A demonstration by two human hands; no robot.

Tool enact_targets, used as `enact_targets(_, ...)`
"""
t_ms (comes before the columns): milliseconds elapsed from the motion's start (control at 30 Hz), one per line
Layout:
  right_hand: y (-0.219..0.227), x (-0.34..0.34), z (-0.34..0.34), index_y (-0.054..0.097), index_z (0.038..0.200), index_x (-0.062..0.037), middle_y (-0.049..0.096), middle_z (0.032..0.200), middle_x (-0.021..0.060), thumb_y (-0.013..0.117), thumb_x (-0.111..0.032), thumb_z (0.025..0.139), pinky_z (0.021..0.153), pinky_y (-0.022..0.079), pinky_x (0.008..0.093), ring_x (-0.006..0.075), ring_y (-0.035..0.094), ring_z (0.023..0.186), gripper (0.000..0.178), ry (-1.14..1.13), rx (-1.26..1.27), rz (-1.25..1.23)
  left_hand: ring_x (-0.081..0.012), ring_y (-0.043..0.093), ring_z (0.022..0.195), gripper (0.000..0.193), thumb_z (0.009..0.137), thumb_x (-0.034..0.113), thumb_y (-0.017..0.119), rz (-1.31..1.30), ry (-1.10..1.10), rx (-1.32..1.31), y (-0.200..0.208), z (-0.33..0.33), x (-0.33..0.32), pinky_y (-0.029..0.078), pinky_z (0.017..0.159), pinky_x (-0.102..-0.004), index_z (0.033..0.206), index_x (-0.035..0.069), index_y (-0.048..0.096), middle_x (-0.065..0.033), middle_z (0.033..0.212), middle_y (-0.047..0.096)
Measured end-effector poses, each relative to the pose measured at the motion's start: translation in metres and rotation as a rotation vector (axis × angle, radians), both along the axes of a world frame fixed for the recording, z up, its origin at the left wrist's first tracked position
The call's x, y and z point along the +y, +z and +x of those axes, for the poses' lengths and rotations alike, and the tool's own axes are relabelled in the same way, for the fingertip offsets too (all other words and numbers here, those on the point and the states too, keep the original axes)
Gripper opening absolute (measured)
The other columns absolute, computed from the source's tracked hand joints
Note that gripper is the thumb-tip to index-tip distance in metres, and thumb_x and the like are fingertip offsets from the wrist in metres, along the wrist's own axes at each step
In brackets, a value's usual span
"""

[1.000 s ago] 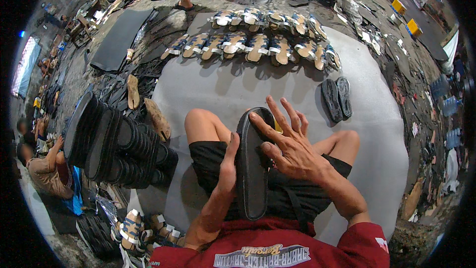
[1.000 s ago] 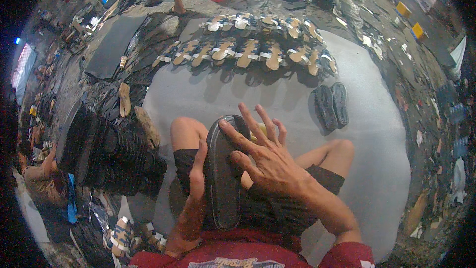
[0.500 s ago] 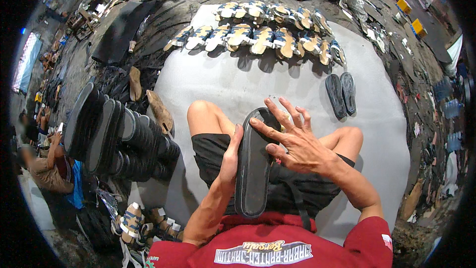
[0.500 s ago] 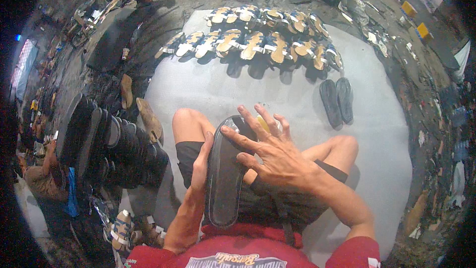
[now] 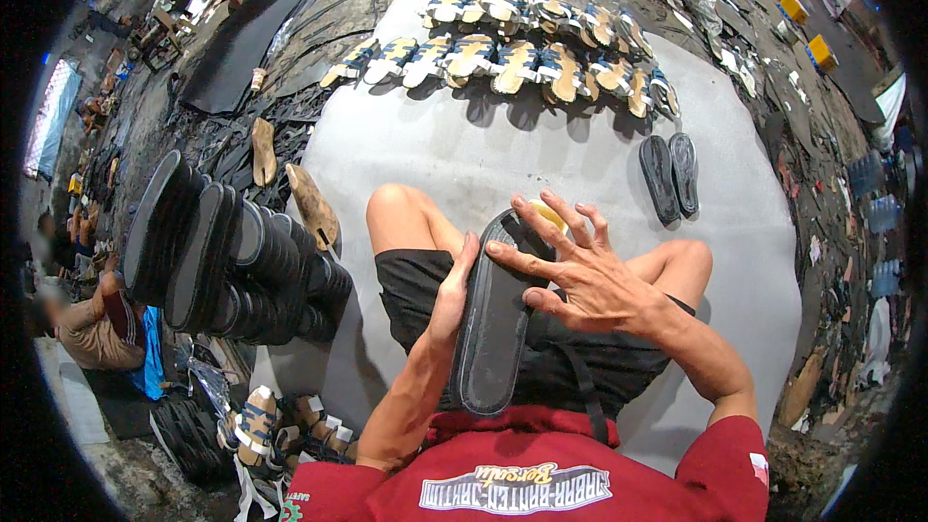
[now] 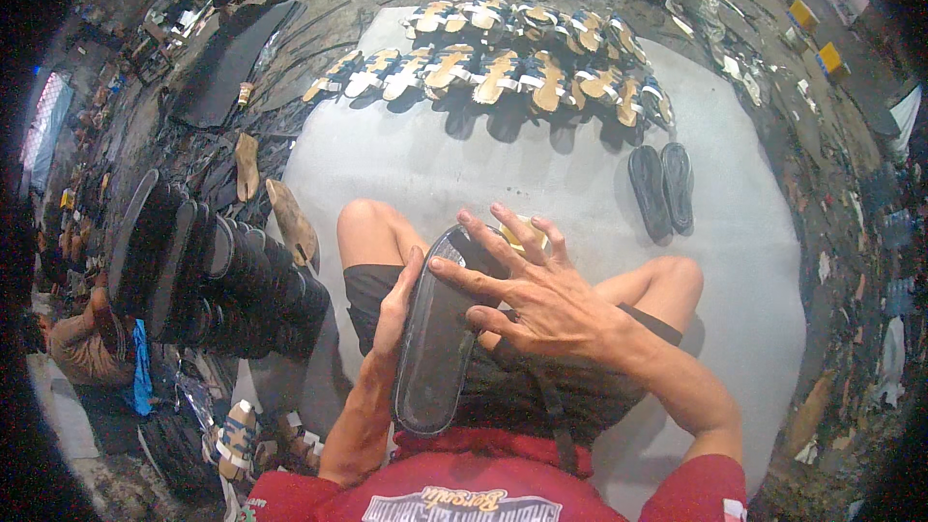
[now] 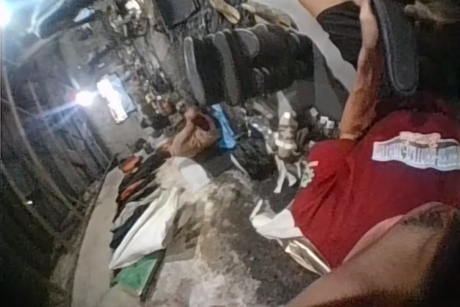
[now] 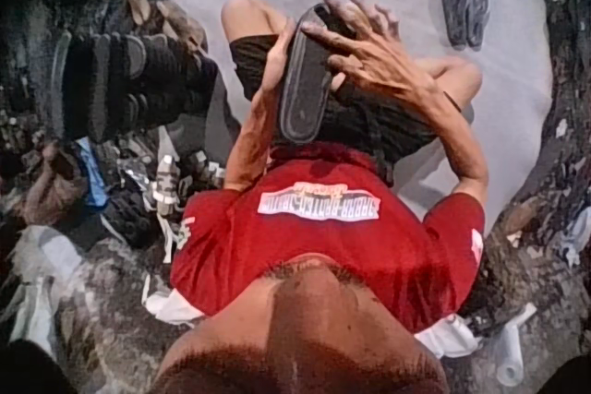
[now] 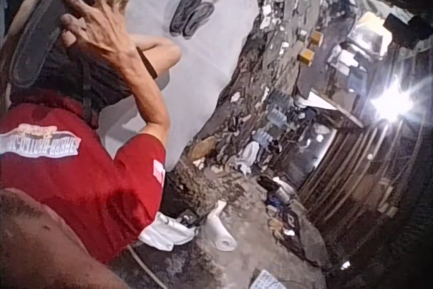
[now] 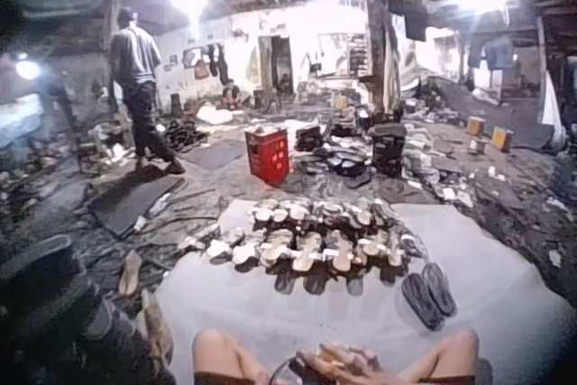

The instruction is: The person sits on the floor and applies a yellowish liquid from a small container onto the soles of black slipper soles using their fingers. They handle the soles one at a time, spreading the liquid across the surface, then place the treated soles on the floor.

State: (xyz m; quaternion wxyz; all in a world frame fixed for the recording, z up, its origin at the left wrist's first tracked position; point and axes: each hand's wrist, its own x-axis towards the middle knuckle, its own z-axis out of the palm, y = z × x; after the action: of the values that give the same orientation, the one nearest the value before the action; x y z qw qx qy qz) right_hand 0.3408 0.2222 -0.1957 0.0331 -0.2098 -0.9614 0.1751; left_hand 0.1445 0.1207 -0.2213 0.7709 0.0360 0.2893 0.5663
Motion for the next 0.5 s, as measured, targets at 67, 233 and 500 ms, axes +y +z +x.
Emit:
enact_targets(67,-0.001,-0.001,0.000,0.040,0.168,-0.0442,0.015,0.182,0.0141,0.048,-0.053,0.111,0.128,0.009,0.0657,0.0437,0.012,0.165,0.059,0.016,0.011,-0.009,-0.0194,0.080,0.093,0.072,0.117,0.061,0.024,0.010,-0.012,0.031,0.001,0.000,-0.001,0.069,0.078,-0.0315,0.148,0.005,0.056,-0.0159,0.116,0.076)
enact_targets(233,-0.001,-0.004,-0.001,0.040,0.168,-0.0436,0.016,0.182,0.0144,0.048,-0.054,0.111,0.128,0.008,0.0657,0.0441,0.014,0.165,0.059,0.040,0.012,-0.008,-0.0258,0.080,0.094,0.073,0.116,0.062,0.024,-0.001,-0.023,0.030,-0.004,-0.004,-0.001,0.070,0.080,-0.0361,0.146,0.005,0.057,-0.0166,0.118,0.075)
enact_targets(500,0.006,-0.010,-0.003,0.040,0.168,-0.0438,0.018,0.182,0.0137,0.047,-0.055,0.111,0.128,0.008,0.0665,0.0438,0.013,0.166,0.059,0.060,0.011,-0.011,-0.0328,0.079,0.101,0.073,0.115,0.063,0.026,0.003,0.004,-0.006,-0.012,-0.005,-0.002,0.070,0.083,-0.0422,0.153,0.006,0.052,-0.0195,0.116,0.075)
